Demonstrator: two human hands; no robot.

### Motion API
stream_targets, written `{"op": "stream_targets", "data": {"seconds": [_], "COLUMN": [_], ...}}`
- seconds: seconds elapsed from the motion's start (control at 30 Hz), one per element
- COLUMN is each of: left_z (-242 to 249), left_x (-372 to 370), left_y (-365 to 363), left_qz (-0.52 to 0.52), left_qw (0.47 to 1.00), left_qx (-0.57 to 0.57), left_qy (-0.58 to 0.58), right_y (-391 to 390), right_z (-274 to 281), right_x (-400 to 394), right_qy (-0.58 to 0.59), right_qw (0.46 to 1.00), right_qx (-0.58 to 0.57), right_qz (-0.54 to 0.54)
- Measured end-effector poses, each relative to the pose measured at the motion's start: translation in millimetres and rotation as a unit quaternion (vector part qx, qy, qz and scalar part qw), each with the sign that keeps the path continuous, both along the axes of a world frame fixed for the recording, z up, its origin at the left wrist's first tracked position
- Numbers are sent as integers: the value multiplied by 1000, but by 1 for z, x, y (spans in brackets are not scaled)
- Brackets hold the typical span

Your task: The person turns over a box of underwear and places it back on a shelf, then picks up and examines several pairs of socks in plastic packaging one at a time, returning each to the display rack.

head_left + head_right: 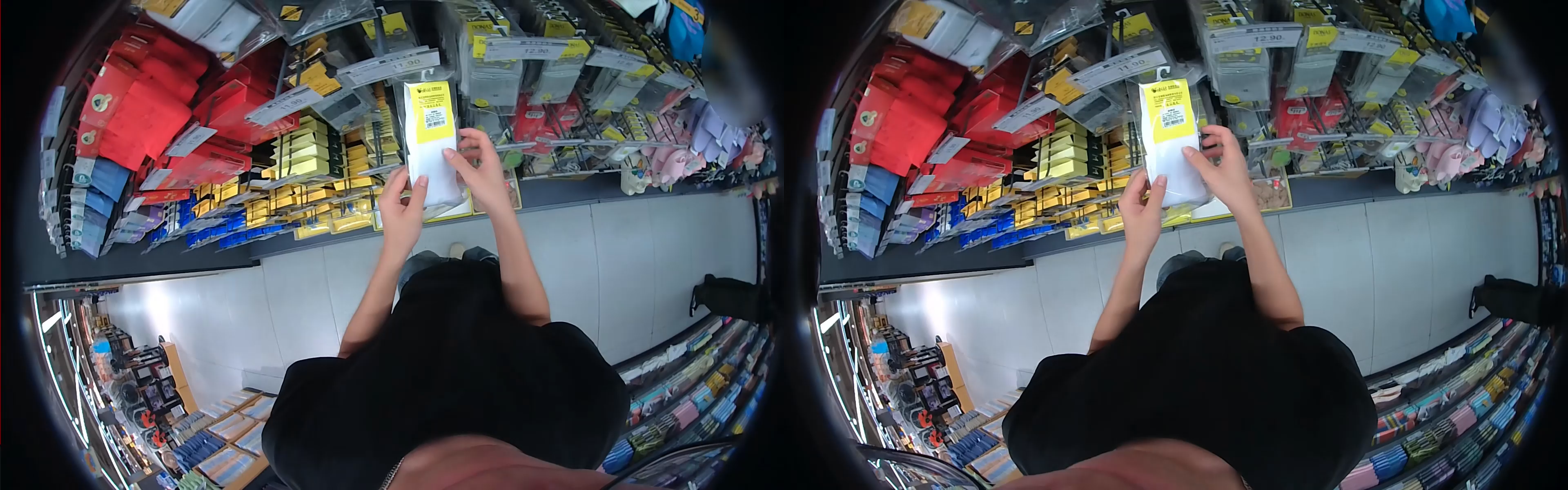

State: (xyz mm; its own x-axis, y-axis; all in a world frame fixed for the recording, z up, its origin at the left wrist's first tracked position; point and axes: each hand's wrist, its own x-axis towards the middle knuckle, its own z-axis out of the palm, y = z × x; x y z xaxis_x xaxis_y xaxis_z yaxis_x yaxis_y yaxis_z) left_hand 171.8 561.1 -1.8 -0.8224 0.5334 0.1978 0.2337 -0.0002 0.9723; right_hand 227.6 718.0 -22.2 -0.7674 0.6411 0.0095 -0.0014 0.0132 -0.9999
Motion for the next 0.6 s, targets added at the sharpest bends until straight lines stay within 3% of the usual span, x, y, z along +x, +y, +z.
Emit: {"op": "stream_targets", "data": {"seconds": [0.03,0.1,0.17,0.23,0.27,0.33,0.43,0.5,0.53,0.6], "left_z": [8,19,19,20,16,13,13,8,1,-2], "left_x": [3,11,16,23,19,11,-4,-10,-21,-24], "left_y": [2,9,12,13,11,9,8,6,6,8], "left_qz": [32,59,45,34,26,17,106,70,11,-8], "left_qw": [996,992,924,930,924,915,911,975,981,991], "left_qx": [-49,-55,-136,-164,-155,-142,-138,-93,-92,-74], "left_qy": [62,101,355,326,350,377,374,187,169,109], "right_y": [-2,-5,-8,-11,-9,-1,5,3,4,9], "right_z": [5,16,10,12,5,-2,7,16,19,22], "right_x": [2,8,7,6,3,3,3,1,-1,-10], "right_qy": [3,125,159,160,130,122,112,122,123,105], "right_qw": [1000,985,971,961,966,963,964,961,961,961], "right_qx": [1,-74,-107,-169,-199,-214,-213,-213,-214,-209], "right_qz": [3,98,143,150,100,112,116,126,125,148]}}
